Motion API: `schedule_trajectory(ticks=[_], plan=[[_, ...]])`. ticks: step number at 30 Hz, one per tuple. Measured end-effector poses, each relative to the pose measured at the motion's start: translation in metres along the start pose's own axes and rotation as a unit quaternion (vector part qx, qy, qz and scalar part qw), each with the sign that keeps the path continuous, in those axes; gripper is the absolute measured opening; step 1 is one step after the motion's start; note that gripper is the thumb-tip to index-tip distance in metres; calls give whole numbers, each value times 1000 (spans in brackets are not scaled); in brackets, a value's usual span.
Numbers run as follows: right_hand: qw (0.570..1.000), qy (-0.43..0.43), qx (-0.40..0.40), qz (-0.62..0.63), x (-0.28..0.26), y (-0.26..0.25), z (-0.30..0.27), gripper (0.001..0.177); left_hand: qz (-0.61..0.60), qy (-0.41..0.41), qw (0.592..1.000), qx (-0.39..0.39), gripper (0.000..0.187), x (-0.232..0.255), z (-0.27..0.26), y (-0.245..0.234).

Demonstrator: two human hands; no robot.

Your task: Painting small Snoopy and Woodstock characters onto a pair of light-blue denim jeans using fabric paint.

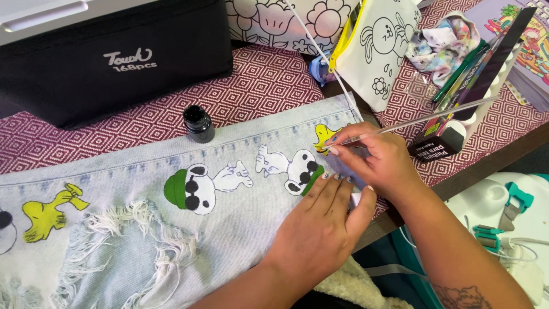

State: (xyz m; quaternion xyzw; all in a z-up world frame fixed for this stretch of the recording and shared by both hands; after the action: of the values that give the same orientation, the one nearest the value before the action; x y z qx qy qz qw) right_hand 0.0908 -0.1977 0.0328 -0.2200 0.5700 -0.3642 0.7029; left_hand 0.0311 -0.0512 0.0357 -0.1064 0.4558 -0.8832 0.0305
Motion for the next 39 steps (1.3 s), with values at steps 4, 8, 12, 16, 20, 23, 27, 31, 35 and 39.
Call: schedule_trajectory(ticks=[4, 8, 12, 16, 20, 23, 27, 31, 35, 39], plan=[[999, -5, 9, 53, 3, -1, -3, 15, 5, 5, 1000, 0, 46, 1, 1, -2], [988, 17, 37, 148, 21, -3, -7, 13, 9, 13, 1000, -9, 44, 8, 2, -8], [963, -23, 53, 264, 22, -14, -17, 16, -14, 68, 997, 39, 39, 24, 4, -21], [931, -17, 86, 355, 28, -20, -40, 18, -87, 106, 988, 66, 41, 30, 3, -27], [919, 24, 130, 370, 40, -20, -61, 18, -129, 113, 983, 62, 40, 31, -1, -20], [910, 36, 134, 391, 42, -19, -63, 17, -191, 121, 972, 62, 43, 35, -1, -17], [913, 160, 76, 369, 48, -6, -55, 17, -262, 62, 961, 64, 39, 29, 1, -24], [909, 187, 61, 367, 43, -6, -54, 19, -367, -78, 926, 42, 43, 13, 1, -23], [914, 181, 82, 353, 43, -9, -59, 17, -583, -251, 725, 267, 40, -34, -21, 4], [898, 93, 130, 409, 31, -9, -76, 16, -632, -320, 570, 416, 26, -66, -38, 10]])
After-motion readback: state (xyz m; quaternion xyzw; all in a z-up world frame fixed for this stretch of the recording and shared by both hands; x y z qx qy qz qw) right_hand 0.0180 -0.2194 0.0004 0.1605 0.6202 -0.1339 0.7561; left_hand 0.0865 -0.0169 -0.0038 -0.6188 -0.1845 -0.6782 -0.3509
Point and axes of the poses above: each hand's wrist, its own z-axis towards the middle knuckle, its own y-axis out of the palm, x = y × z, the point moved 7 cm from there along z, towards the middle knuckle, and after that the axes turned 14 degrees about y, right-handed, at the moved point
